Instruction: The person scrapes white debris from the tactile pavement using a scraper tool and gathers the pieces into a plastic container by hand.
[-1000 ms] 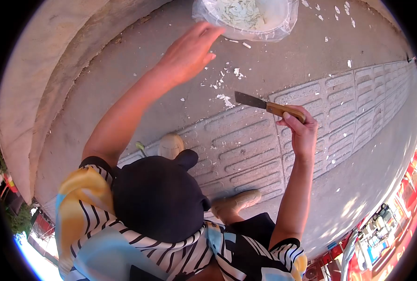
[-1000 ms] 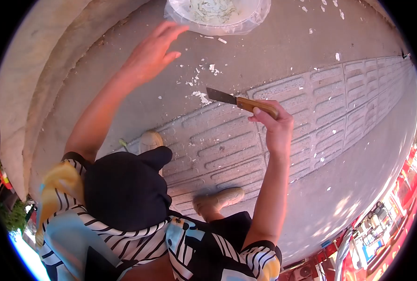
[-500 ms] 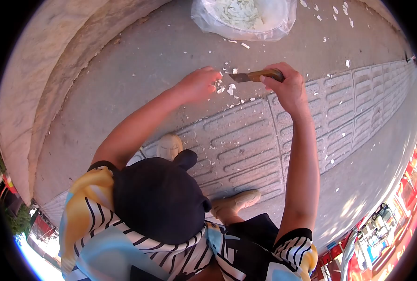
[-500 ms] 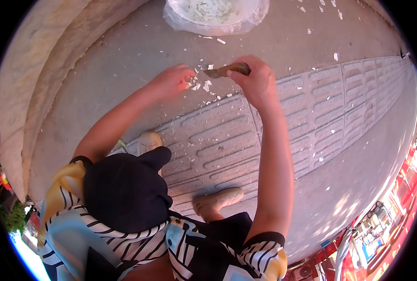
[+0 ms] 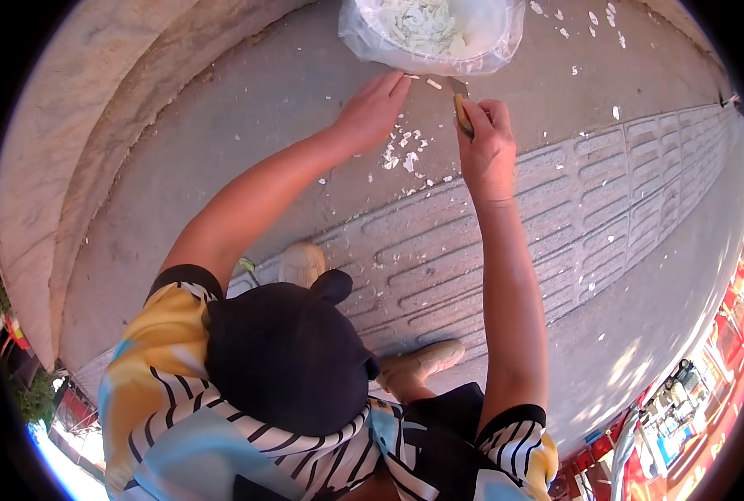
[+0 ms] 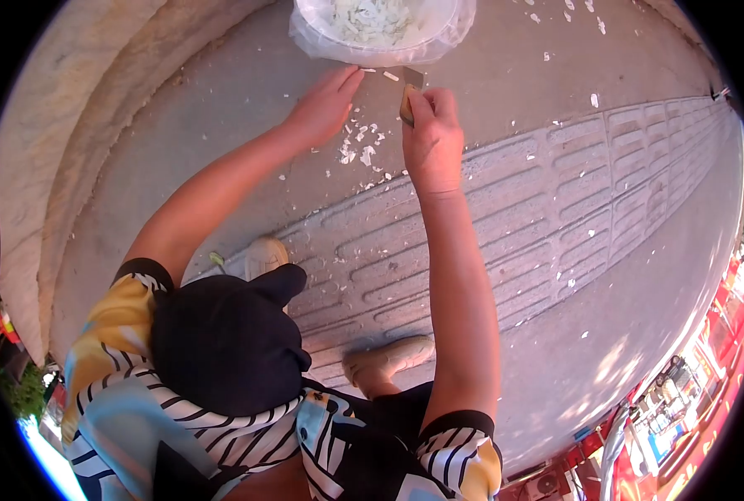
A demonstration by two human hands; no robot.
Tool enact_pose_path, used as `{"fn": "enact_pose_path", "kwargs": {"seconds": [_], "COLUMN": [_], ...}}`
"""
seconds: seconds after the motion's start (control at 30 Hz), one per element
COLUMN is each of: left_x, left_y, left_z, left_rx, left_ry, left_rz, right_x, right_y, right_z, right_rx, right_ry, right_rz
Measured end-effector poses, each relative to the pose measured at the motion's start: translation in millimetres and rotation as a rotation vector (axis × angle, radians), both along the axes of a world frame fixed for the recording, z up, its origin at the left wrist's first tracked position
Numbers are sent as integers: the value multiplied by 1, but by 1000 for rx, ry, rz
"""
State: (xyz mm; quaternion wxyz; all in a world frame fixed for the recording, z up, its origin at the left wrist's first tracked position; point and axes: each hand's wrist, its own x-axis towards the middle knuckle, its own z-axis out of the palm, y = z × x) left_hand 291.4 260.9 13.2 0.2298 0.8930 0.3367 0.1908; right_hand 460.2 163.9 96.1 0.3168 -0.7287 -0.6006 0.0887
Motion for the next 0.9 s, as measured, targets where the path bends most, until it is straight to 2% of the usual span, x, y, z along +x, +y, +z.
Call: {"fn": "enact_pose_path", "kwargs": {"seconds": [0.07, 0.17, 0.3, 0.37, 0.47, 0.57, 0.67, 0.87, 0.9], "left_x": [6, -4, -25, -32, -44, -56, -65, -35, -31], "left_y": [6, 4, -3, -5, -18, -38, -67, -85, -82], "left_z": [-18, -23, -9, -5, 0, 14, 6, -4, -3], "left_rx": [122, -9, -139, -181, -394, -519, -613, -459, -502], "left_ry": [47, 23, -90, -129, -39, 176, 224, 77, 39], "left_rz": [-21, -106, 19, 124, 142, 111, 59, 41, 15], "right_x": [-8, -28, -23, -21, -32, -45, -55, -46, -46], "right_y": [0, -22, -21, -7, -10, -44, -77, -77, -77], "right_z": [-5, 6, 6, -2, -2, 5, 15, 12, 11], "right_rx": [-33, -54, -4, -11, -54, -96, -132, -119, -112], "right_ry": [1, 39, 84, 72, 41, 21, 55, 12, -1], "right_rz": [69, 152, 37, 92, 170, 204, 221, 63, 79]}}
